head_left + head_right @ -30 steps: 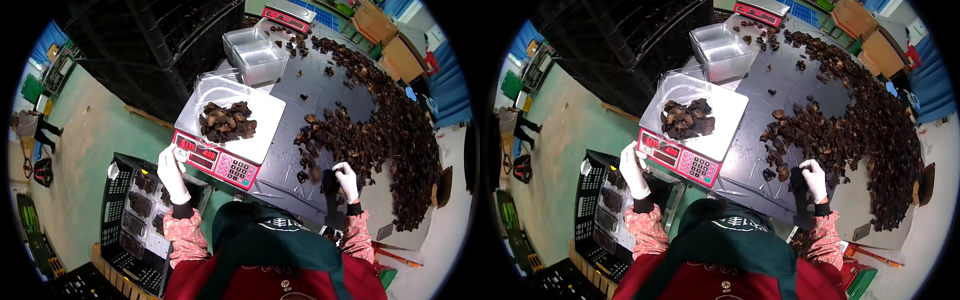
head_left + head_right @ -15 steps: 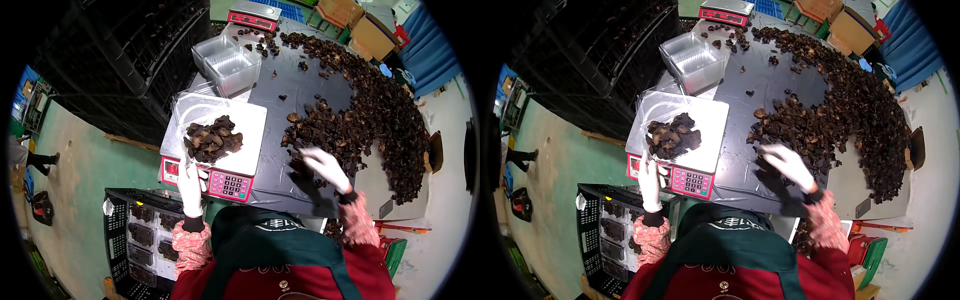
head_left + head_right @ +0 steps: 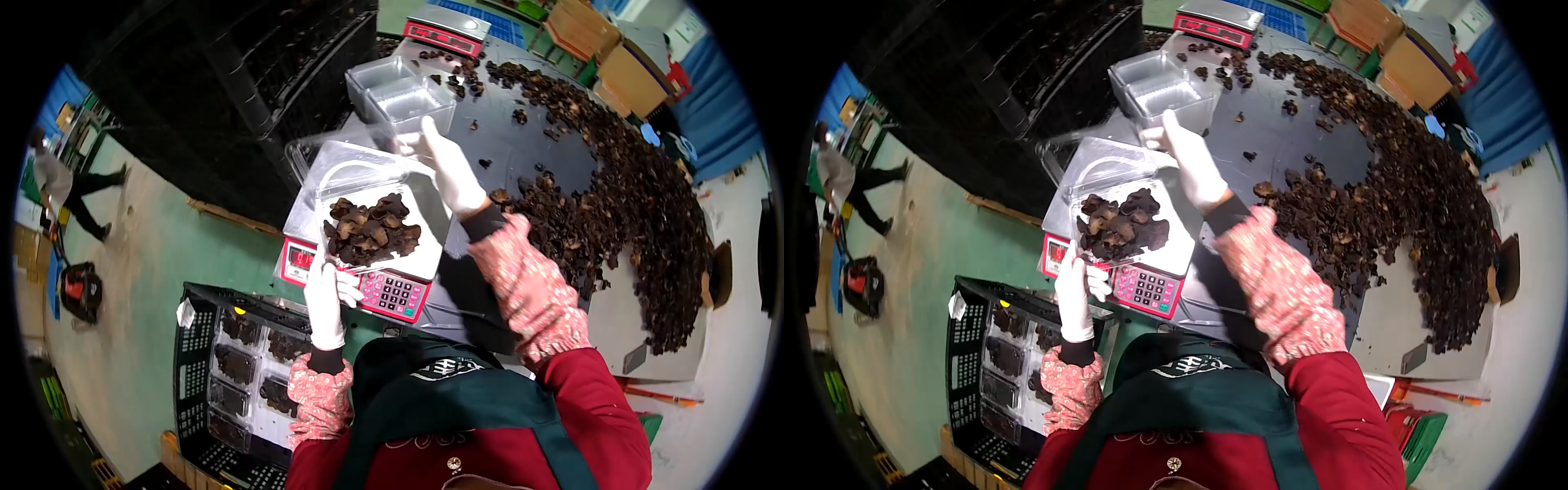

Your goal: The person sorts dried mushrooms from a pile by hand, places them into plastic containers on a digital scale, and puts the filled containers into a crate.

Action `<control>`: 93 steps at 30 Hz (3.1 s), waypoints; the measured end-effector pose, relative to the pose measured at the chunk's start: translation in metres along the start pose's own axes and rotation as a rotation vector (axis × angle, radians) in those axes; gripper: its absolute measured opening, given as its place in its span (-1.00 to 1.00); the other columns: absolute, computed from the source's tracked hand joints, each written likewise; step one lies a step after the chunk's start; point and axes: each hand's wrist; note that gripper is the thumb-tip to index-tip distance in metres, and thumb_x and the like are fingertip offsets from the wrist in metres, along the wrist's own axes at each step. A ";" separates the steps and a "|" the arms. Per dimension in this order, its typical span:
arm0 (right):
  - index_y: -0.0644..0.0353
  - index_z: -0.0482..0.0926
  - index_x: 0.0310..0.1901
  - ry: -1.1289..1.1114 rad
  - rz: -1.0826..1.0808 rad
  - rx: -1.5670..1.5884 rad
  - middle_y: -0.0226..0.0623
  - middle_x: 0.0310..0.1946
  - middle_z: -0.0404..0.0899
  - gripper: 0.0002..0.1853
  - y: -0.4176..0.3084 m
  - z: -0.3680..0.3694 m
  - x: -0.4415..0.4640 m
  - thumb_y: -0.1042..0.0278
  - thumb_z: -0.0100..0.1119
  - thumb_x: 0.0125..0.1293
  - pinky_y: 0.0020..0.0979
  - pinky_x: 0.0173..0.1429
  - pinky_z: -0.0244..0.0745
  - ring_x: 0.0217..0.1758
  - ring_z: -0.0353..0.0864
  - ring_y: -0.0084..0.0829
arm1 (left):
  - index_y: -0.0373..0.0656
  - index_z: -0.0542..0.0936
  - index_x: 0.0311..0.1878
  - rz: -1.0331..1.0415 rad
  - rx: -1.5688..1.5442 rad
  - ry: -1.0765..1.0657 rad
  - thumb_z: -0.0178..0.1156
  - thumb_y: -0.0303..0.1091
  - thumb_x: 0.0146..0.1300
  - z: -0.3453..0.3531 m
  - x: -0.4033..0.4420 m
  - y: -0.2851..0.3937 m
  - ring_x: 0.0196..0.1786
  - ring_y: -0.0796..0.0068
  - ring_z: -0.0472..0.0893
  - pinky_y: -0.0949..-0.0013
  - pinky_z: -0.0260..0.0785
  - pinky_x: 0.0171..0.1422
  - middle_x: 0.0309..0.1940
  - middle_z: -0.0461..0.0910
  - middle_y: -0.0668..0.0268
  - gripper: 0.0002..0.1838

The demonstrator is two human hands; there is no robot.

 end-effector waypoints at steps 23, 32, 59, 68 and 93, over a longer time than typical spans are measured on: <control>0.23 0.51 -0.35 -0.317 0.119 -0.163 -0.43 -0.60 0.48 -0.81 -0.001 -0.010 -0.183 0.41 0.03 0.46 -0.61 -0.50 0.20 -0.63 0.35 -0.66 | -0.22 0.39 0.36 0.400 -0.384 0.198 -0.01 -0.29 0.51 0.016 -0.083 -0.001 -0.25 0.52 0.62 0.45 0.47 -0.17 -0.21 0.63 0.23 -0.58; 0.19 0.59 0.13 -1.219 -0.270 -0.563 -0.22 -0.09 0.62 -0.64 0.001 0.127 -0.246 0.36 0.27 0.32 -0.47 -0.10 0.52 -0.25 0.60 -0.48 | 0.00 0.49 0.20 0.441 -0.445 0.728 0.02 0.00 0.52 -0.109 -0.208 0.005 -0.02 0.52 0.56 0.32 0.45 0.12 -0.03 0.58 0.40 -0.63; 0.27 0.64 0.05 -0.167 0.544 -0.406 -0.46 -0.16 0.68 -0.74 0.066 -0.026 -0.236 0.32 0.11 0.49 -0.56 0.03 0.49 -0.15 0.59 -0.67 | -0.24 0.62 -0.04 0.011 0.886 -0.646 0.08 -0.14 0.51 -0.125 0.013 0.098 -0.40 0.66 0.59 0.51 0.44 -0.26 -0.48 0.64 0.33 -0.67; 0.16 0.64 0.00 0.383 0.368 -0.948 -0.19 -0.04 0.67 -0.72 0.110 -0.091 -0.302 0.18 0.12 0.42 -0.27 0.14 0.53 0.02 0.66 -0.12 | -0.04 0.70 0.03 1.055 1.092 -0.381 0.15 -0.16 0.37 0.169 0.348 -0.012 -0.02 0.02 0.60 0.10 0.45 0.07 -0.11 0.65 0.13 -0.70; 0.09 0.57 0.15 0.927 0.045 -1.491 -0.28 -0.02 0.59 -0.58 0.121 -0.256 -0.332 0.22 0.25 0.27 -0.27 0.11 0.42 0.06 0.54 -0.21 | -0.21 0.49 0.24 1.315 1.221 0.189 0.15 -0.28 0.45 0.185 0.345 0.092 0.00 0.12 0.59 0.26 0.44 0.08 -0.04 0.58 0.07 -0.63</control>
Point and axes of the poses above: each hand's wrist, its own x-axis towards the middle knuckle, its own z-axis out of the palm, y = z × x
